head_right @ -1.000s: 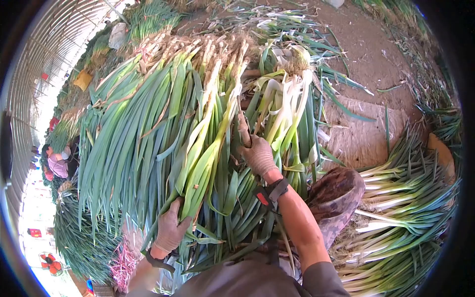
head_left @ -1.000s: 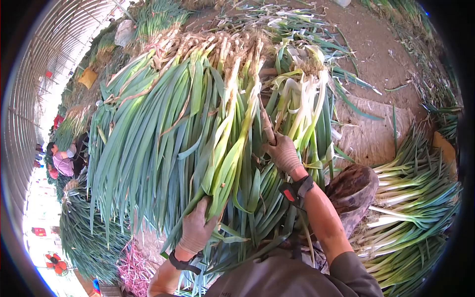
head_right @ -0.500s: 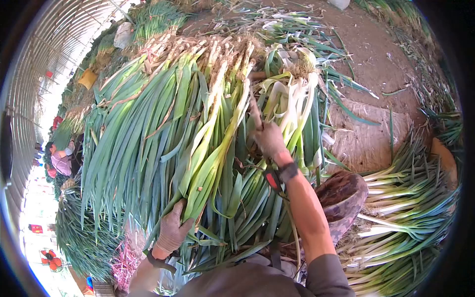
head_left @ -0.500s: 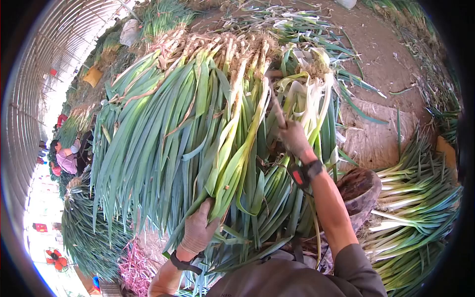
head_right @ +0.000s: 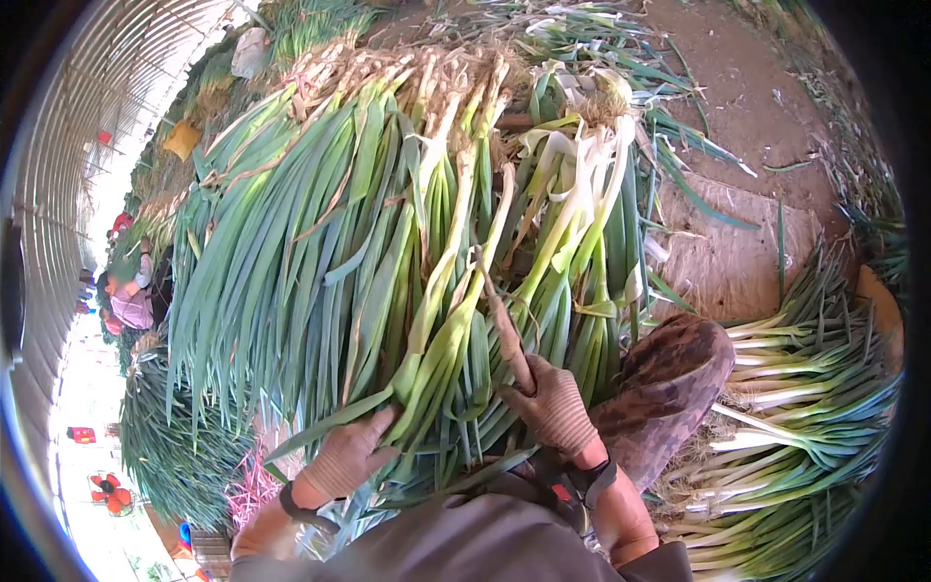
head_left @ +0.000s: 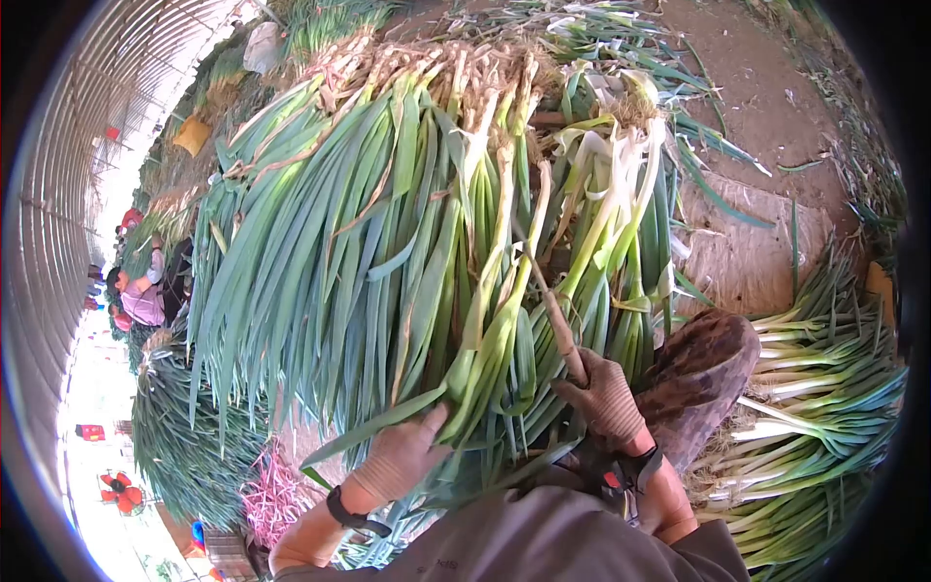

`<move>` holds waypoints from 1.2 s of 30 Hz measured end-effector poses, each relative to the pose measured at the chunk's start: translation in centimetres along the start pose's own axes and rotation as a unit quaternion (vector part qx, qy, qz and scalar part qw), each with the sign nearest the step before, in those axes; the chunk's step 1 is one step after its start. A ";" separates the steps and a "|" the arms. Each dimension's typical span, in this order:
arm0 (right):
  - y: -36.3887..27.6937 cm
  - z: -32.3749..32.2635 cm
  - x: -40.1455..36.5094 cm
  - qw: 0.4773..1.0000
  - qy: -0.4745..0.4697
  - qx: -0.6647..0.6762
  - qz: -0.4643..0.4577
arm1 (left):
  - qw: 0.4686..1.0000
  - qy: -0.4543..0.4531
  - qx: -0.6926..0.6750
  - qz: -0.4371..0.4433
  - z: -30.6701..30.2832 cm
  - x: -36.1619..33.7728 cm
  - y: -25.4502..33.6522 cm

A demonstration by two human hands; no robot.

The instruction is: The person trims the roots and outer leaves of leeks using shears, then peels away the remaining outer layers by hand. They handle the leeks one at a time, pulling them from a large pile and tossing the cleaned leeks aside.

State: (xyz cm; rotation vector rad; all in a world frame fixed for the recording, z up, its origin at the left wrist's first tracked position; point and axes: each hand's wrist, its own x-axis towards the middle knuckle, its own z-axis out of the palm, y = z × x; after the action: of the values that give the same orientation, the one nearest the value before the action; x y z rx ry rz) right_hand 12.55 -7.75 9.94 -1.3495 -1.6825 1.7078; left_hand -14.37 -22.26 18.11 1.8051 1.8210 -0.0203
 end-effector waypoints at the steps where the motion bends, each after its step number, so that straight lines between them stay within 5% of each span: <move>1: 0.8 0.1 -0.5 0.999 -0.041 -0.021 0.011 | 0.998 -0.061 0.031 -0.009 -1.4 -0.4 1.4; 3: 0.6 0.6 -1.8 0.998 -0.050 -0.026 -0.004 | 0.979 -0.180 0.094 -0.028 -4.0 -1.0 3.9; 6: 0.6 1.3 -2.7 0.997 -0.067 -0.032 -0.002 | 0.991 -0.133 0.026 0.016 -6.0 0.3 4.1; 9: 0.9 2.1 -2.9 0.997 -0.068 -0.030 -0.008 | 0.992 0.065 0.081 0.072 -7.4 4.3 4.6; 11: 0.7 2.0 -2.8 0.997 -0.068 -0.027 0.014 | 0.985 0.089 0.124 0.080 -7.1 7.8 4.4; 14: 1.3 2.2 -3.2 0.997 -0.064 -0.038 0.000 | 0.984 0.015 0.176 0.020 -5.3 12.3 4.4; 20: 1.3 1.8 -3.5 0.997 -0.050 -0.055 0.003 | 0.976 0.033 0.207 -0.066 -1.2 17.6 0.4; 36: 0.7 2.3 3.8 0.996 0.002 -0.094 -0.015 | 0.990 0.112 0.069 -0.043 -0.6 17.1 -1.3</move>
State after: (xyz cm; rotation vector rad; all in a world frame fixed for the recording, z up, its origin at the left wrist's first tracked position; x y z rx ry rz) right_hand 9.19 -6.06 7.57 -1.4012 -1.8893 1.5616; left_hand -14.59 -6.49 11.36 1.8847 2.1012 0.0252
